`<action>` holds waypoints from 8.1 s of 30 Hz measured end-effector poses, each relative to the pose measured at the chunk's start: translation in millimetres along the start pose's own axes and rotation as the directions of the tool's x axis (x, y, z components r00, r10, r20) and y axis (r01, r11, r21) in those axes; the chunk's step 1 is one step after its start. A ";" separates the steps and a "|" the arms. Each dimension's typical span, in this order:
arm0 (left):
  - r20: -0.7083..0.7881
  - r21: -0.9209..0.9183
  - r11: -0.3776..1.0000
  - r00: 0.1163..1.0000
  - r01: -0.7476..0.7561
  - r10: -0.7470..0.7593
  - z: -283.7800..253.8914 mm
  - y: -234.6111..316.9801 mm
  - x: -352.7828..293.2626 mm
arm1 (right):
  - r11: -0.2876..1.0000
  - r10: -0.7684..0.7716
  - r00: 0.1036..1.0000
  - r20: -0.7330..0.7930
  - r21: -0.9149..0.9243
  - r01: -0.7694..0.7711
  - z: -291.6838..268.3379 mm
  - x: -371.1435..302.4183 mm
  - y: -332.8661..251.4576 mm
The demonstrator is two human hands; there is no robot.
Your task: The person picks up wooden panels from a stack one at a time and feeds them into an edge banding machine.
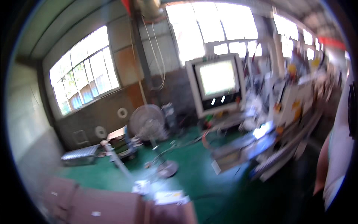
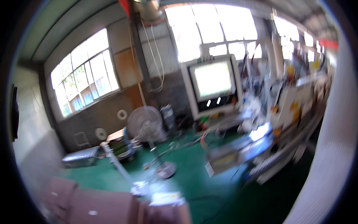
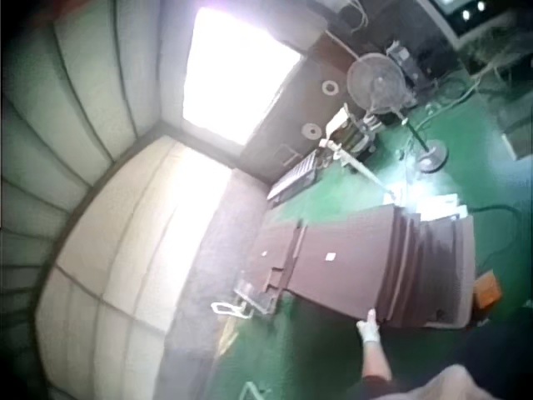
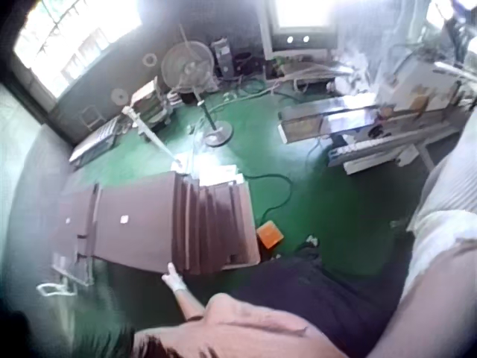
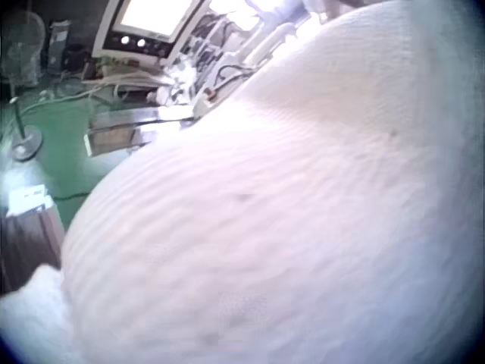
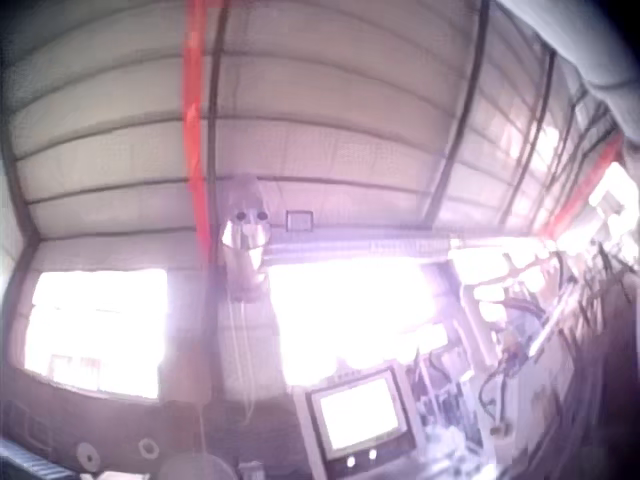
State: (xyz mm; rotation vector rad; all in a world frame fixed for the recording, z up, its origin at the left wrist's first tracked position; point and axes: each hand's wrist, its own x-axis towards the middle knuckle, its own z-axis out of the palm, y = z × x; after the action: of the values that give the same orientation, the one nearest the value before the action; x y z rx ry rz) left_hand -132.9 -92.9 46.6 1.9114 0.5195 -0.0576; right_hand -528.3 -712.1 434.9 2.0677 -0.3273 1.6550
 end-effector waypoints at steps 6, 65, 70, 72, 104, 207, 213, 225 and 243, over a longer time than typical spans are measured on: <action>0.068 -0.003 0.994 0.991 -0.113 0.113 85.0 -120.3 63.2 | 0.998 0.029 0.997 -0.078 0.052 -0.025 -14.8 -6.5 20.1; 0.171 0.143 0.980 0.972 0.139 -0.163 -39.2 -57.6 -53.8 | -0.393 0.062 -0.544 0.837 -0.481 -0.784 93.8 -397.9 -91.0; 0.051 0.082 0.994 0.997 -0.066 0.062 5.2 -60.5 -18.1 | -0.449 0.384 -0.482 0.787 -0.297 -0.843 31.1 -391.2 -112.0; 0.091 0.127 0.982 0.987 -0.143 0.132 20.2 -53.2 -4.8 | -0.344 0.494 -0.506 0.707 -0.375 -0.861 10.8 -417.6 -109.3; 0.635 0.306 0.589 0.621 -0.748 0.459 292.4 158.7 -22.1 | -0.465 0.882 -0.469 0.036 -0.088 -0.881 -186.8 -440.4 -194.8; -0.219 -0.369 0.909 0.933 0.192 -0.286 90.7 -18.4 -33.3 | -0.579 0.099 -0.634 0.767 -0.474 -0.664 29.2 -435.2 -21.9; -0.446 0.193 0.955 0.887 0.224 -0.119 119.6 -0.9 0.3 | -0.420 0.121 -0.635 0.763 -0.540 -0.729 -5.5 -412.5 -73.3; 0.007 -0.356 0.874 0.937 0.330 -0.350 76.2 -11.9 11.9 | 0.402 0.071 -0.459 0.885 -0.447 -0.799 -42.5 -396.1 -140.6; 0.022 -0.462 0.818 0.927 0.341 -0.374 58.3 -52.8 -102.8 | 0.633 -0.099 -0.515 0.852 -0.346 -0.693 -11.2 -418.9 -97.8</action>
State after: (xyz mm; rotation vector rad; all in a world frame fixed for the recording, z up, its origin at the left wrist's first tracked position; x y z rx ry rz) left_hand -234.0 -162.8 6.0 1.3349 0.8582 -0.1026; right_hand -595.0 -665.4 12.4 3.5116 -1.5070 -0.9983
